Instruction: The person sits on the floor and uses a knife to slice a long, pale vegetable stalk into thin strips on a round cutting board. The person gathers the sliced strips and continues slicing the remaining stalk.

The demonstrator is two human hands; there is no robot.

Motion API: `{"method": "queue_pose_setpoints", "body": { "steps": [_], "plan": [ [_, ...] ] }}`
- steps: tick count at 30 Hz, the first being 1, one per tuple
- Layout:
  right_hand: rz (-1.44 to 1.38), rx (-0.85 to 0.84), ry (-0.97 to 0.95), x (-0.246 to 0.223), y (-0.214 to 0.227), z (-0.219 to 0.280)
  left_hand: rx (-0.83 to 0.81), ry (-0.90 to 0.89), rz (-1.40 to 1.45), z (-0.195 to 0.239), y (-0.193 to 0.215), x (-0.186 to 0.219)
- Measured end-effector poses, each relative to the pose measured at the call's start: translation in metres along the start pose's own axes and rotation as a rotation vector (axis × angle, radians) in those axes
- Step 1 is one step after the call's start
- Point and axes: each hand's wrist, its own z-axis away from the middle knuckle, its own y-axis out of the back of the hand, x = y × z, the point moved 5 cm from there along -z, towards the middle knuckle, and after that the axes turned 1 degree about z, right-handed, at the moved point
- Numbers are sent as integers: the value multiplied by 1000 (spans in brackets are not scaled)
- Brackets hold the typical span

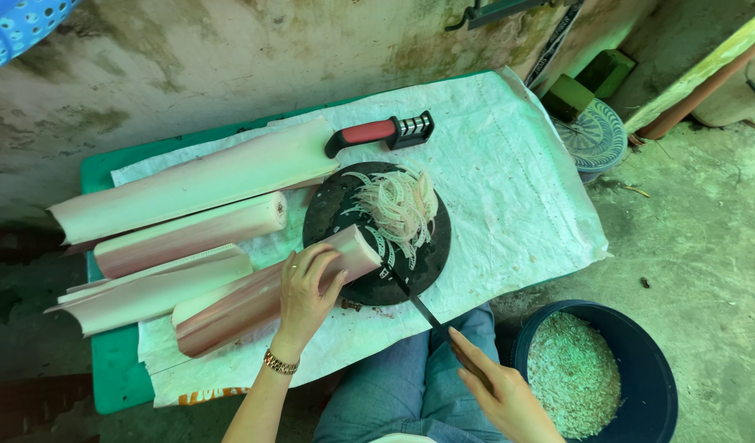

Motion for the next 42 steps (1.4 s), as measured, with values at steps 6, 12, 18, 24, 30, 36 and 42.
{"method": "queue_pose_setpoints", "body": {
  "steps": [6,12,18,24,30,36,42],
  "plan": [
    [-34,-97,-22,17,6,-8,-56,-48,2,-21,-22,-5],
    [23,-40,-105,9,2,-21,-133,-122,57,-49,-34,-2],
    [112,35,-242,15,10,-9,-38,-40,78,-21,-13,-4],
    [-113,219,243,-9,-8,-14,-8,-109,-18,6,-14,-1],
    [206,263,97,-28,-42,-37,-45,-66,-167,-2,-26,-10],
    [188,258,125,-34,-34,-47,-88,-89,-88,6,-17,-12],
    [116,205,183,-18,-24,-45,-53,-93,-103,12,-16,-9]
  ]
}}
